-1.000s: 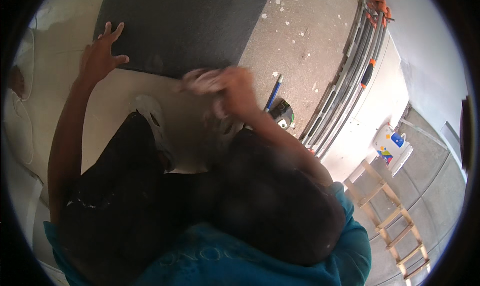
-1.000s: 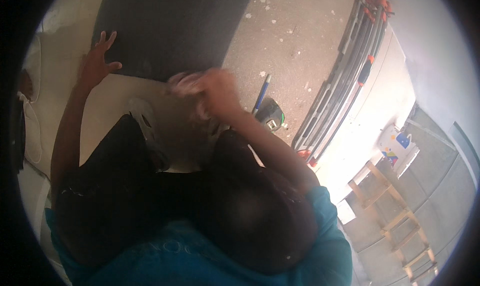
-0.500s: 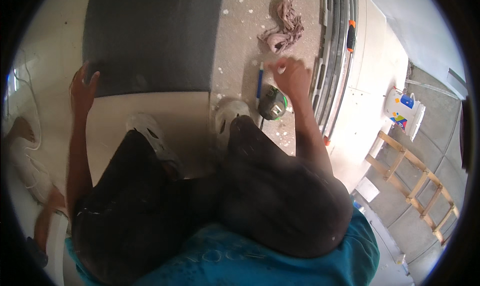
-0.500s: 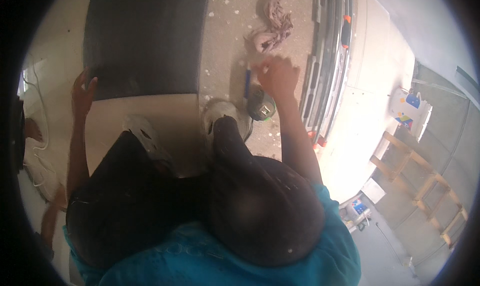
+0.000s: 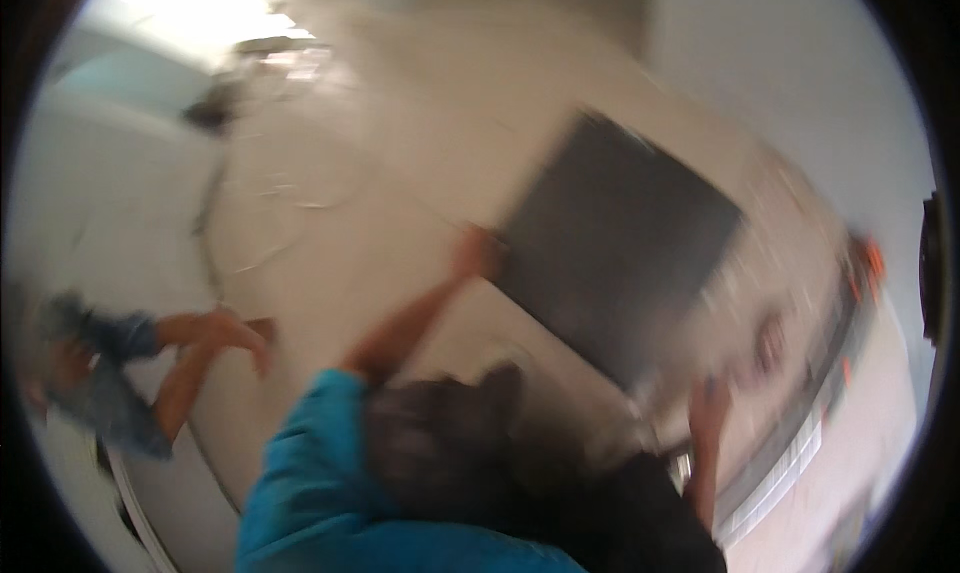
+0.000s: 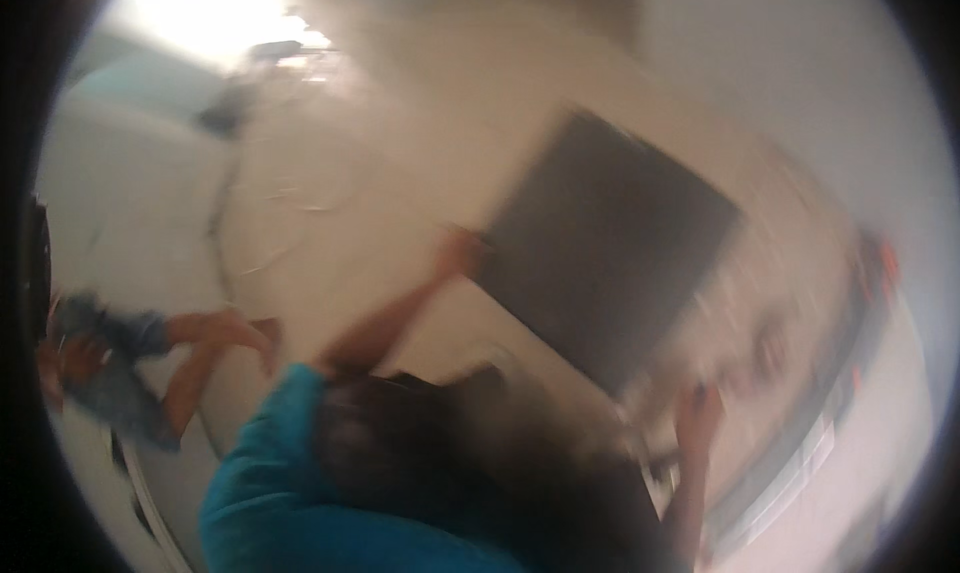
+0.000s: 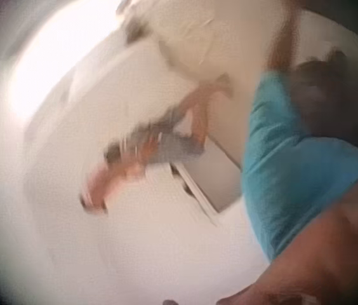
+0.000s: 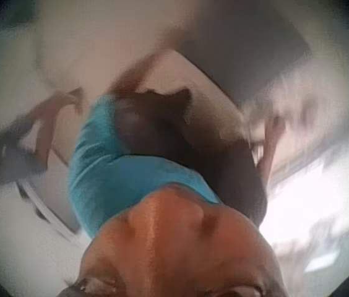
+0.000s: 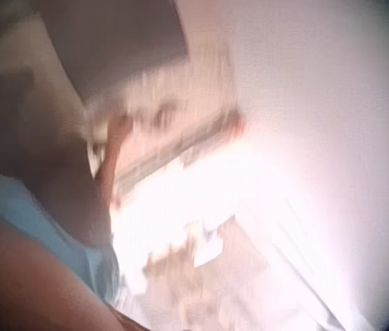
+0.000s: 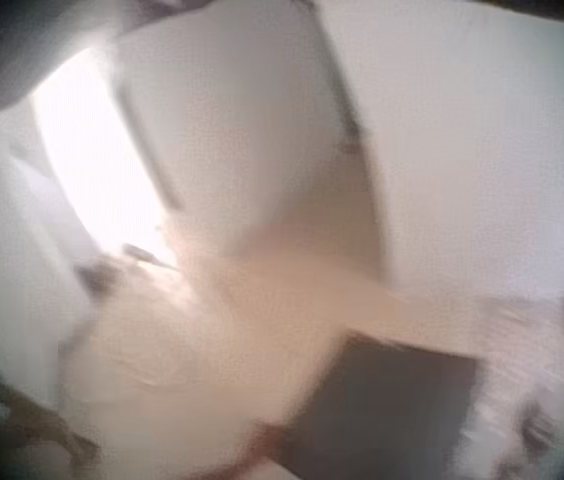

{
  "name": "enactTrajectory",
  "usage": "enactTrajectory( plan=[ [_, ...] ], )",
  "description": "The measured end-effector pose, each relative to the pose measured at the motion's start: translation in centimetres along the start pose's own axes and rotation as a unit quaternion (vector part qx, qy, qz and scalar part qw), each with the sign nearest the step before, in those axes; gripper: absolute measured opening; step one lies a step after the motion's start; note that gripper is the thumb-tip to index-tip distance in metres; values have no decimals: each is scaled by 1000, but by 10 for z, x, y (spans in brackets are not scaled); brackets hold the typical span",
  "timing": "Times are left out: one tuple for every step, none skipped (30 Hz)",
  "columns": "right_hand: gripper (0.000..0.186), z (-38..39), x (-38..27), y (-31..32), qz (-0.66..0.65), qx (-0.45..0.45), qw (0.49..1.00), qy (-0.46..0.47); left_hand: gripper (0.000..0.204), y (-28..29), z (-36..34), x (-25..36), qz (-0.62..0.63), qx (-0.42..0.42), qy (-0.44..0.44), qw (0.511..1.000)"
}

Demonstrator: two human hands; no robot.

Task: The person measures and marks a dark tile using a tape measure and pen, then uses a manual tile cutter to score and snap the tile. The person also wipes the tile surface with a cloth before and after cutting.

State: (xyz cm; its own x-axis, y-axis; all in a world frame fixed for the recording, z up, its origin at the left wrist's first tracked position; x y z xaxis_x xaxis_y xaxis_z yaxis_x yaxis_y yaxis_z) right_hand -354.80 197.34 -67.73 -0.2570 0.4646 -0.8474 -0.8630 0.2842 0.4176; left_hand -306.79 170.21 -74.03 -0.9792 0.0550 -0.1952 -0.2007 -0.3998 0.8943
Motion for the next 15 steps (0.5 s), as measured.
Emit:
enactTrajectory(
  plan=[
    [30, 4, 19, 2, 115, -40, 992, 30, 41, -2, -1, 14, 31, 4, 10, 999],
    [30, 3, 8, 0, 127, -22, 991, 30, 39, 26, -2, 28, 68, -8, -39, 997],
    [28, -18, -15, -23, 100, -11, 993, 64, 35, 74, -7, 19, 153, 40, -19, 987],
    [28, -3, -30, -35, 90, -12, 993, 69, 32, 73, 7, -3, 162, 46, -8, 986],
    [27, 1, -33, -45, 73, -22, 995, 72, 30, 72, 14, -15, 174, 54, -1, 983],
    [25, -3, -29, -53, 56, -27, 995, 73, 27, 74, 15, -16, 173, 50, 1, 984],
    [25, -7, -26, -57, 39, -30, 996, 71, 25, 75, 14, -16, 171, 46, 0, 984],
    [25, -9, -30, -62, 39, -37, 996, 66, 24, 71, 16, -19, 167, 33, 4, 985],
    [24, -9, -35, -66, 38, -44, 997, 58, 26, 71, 17, -21, 167, 45, 7, 985],
    [24, -10, -34, -69, 38, -51, 997, 49, 27, 69, 18, -22, 165, 54, 10, 985],
    [23, -5, -39, -67, 41, -42, 997, 50, 29, 76, 19, -20, 165, 63, 2, 984],
    [22, 2, -42, -66, 43, -34, 997, 50, 30, 74, 21, -18, 133, 38, -15, 990],
    [21, 10, -42, -66, 45, -29, 997, 48, 30, 70, 27, -19, 99, 11, -32, 994],
    [20, 15, -43, -65, 50, -14, 997, 50, 31, 70, 28, -21, 67, -10, -51, 996],
    [19, 20, -37, -65, 54, -2, 997, 49, 32, 67, 30, -30, 93, -4, -34, 995]
  ],
)
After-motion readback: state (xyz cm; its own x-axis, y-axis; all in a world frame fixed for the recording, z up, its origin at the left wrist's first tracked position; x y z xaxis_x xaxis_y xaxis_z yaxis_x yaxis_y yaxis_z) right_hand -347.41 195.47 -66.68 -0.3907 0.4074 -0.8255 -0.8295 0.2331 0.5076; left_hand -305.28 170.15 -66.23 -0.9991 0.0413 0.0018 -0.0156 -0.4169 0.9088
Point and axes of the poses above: each hand's wrist, its own z-axis away from the middle knuckle, its own y-axis out of the back of the hand, x = y × z, the point moved 9 cm from there along -z, towards the middle knuckle, and after that the axes turned 13 degrees about -z, right-handed, at the moved point
